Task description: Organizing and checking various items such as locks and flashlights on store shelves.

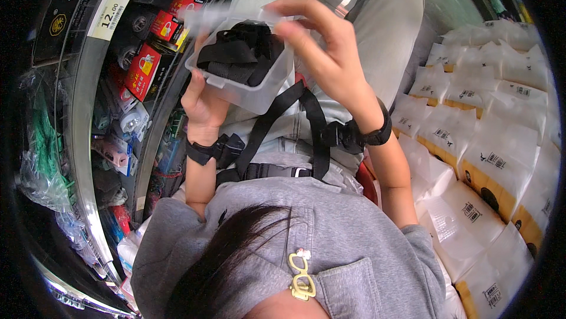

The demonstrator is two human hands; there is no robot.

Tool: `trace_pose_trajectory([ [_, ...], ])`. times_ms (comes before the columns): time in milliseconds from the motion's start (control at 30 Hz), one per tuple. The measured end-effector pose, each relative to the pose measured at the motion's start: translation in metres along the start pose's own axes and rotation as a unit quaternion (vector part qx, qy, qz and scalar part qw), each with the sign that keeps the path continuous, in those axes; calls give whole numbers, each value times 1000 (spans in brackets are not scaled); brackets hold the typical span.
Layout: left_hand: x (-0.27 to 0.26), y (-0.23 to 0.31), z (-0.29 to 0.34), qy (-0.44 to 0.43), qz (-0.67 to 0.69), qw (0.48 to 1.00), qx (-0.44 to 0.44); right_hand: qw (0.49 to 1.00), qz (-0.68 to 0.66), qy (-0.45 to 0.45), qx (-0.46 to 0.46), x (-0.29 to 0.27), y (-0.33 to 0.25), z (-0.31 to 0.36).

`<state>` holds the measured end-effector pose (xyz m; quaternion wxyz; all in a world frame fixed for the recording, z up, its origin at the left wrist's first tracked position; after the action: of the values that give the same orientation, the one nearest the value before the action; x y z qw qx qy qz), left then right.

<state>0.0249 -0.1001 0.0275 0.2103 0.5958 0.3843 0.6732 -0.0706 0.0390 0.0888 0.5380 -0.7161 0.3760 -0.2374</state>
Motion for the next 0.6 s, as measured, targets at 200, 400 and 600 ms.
trace_pose_trajectory([
  [200, 5, 4, -3, -58, -51, 996, 37, 969, -137, 173, 114, -25, 25, -7],
  [400, 16, 24, 2, -81, -239, 954, 159, 918, 293, 165, -210, -14, -46, 5],
  [600, 13, 24, 3, -82, -241, 956, 143, 941, 296, -30, -160, 22, -40, 4],
])
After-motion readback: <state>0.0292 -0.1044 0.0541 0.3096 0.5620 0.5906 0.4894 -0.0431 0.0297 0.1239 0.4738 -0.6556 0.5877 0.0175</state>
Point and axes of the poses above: each hand's wrist, its own z-axis away from the middle knuckle, its own x-axis out of the palm, y = z × x, the point moved 8 cm from there along -z, towards the middle knuckle, and after that the axes turned 3 degrees about -z, right-handed, at the moved point
